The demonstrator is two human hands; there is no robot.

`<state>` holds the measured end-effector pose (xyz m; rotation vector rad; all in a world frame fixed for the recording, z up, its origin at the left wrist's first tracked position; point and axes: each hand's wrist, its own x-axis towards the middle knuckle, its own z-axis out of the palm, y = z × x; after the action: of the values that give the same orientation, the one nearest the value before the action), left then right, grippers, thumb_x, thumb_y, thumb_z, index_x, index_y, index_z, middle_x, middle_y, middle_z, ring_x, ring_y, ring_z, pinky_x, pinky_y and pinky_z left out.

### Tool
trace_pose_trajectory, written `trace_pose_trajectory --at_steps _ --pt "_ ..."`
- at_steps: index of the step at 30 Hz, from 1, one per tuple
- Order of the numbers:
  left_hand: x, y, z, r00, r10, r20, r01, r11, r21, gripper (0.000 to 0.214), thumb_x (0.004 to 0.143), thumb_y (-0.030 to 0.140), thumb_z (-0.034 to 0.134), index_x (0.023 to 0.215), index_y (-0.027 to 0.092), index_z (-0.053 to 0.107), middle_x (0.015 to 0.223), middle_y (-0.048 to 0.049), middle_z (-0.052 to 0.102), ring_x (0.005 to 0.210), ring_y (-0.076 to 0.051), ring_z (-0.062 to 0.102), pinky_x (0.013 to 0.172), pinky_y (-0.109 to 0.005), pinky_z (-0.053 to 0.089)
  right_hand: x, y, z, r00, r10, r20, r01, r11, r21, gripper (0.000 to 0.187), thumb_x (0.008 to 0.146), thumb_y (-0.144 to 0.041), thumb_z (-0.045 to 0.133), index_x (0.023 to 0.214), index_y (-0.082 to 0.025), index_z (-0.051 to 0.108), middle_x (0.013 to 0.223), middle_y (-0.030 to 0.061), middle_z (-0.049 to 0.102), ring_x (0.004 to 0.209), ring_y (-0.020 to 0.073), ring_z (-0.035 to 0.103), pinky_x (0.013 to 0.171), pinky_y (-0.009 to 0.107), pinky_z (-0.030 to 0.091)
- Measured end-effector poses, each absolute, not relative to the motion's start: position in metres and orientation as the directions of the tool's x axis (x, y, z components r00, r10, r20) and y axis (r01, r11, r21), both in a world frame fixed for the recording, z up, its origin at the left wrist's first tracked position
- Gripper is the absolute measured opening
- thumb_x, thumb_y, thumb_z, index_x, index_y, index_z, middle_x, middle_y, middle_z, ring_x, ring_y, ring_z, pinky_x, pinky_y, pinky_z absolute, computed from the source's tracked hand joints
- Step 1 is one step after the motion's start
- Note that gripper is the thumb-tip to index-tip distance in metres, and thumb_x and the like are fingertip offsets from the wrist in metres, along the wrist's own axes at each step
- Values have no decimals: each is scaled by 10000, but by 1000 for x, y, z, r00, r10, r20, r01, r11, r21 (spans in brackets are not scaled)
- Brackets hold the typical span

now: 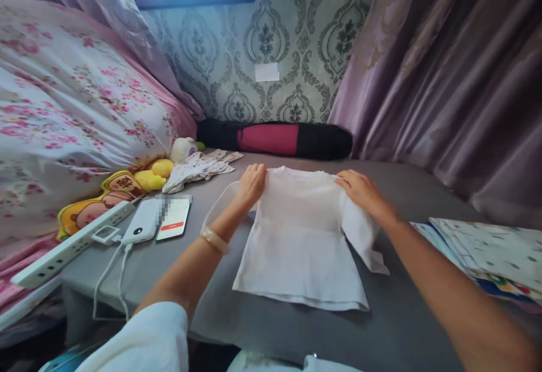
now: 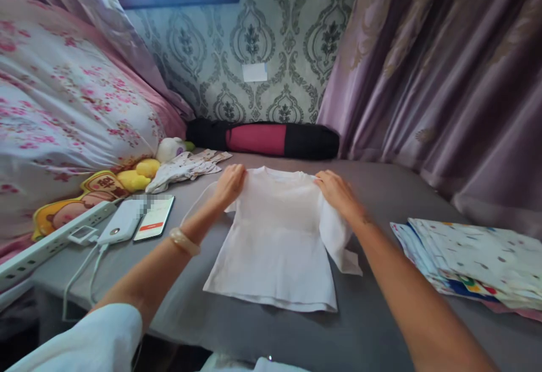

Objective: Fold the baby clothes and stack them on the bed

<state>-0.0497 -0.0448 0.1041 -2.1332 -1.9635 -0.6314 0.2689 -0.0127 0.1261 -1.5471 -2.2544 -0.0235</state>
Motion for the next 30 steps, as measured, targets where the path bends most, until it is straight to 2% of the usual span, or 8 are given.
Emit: trace_pose_trajectory --at_steps 5,9,14,20,30 --pt "-37 -32 57 31 953 300 995 -59 85 272 970 135 294 1075 116 545 1087 -178 595 1042 -272 525 917 -380 396 252 -10 74 -290 925 245 951 307 -31 312 996 -297 322 1087 -215 609 1092 110 634 953 233 601 751 315 407" --pt "-36 -30 31 36 971 238 997 -53 63 237 910 65 379 1068 118 546 1083 -167 600 1033 -259 540 881 -362 415 243 -13 50 -268 933 239 962 271 22 319 1004 -232 270 1079 -218 579 1119 116 612 1005 230 587 784 315 408" --pt "-38 -34 15 24 971 240 997 -41 66 217 919 91 380 1049 116 552 1039 -170 617 1014 -260 552 868 -358 415 246 -11 19 -214 957 196 972 229 -57 314 1001 -212 276 1087 -192 577 1123 134 616 993 239 597 764 324 415" --pt "-39 -36 13 35 961 276 997 -53 59 223 936 125 365 1073 101 539 1083 -174 604 1032 -270 536 901 -365 393 252 -6 3 -135 951 279 959 196 -203 324 1008 -301 318 1140 -184 589 1133 134 635 1026 242 590 786 311 414" --pt "-41 -38 10 41 947 317 990 -81 115 237 918 83 351 1068 105 534 1067 -179 599 1022 -276 529 872 -376 391 254 0 -3 -105 940 323 963 178 -204 334 981 -312 364 1151 -169 614 1148 141 646 1039 250 584 797 310 411"
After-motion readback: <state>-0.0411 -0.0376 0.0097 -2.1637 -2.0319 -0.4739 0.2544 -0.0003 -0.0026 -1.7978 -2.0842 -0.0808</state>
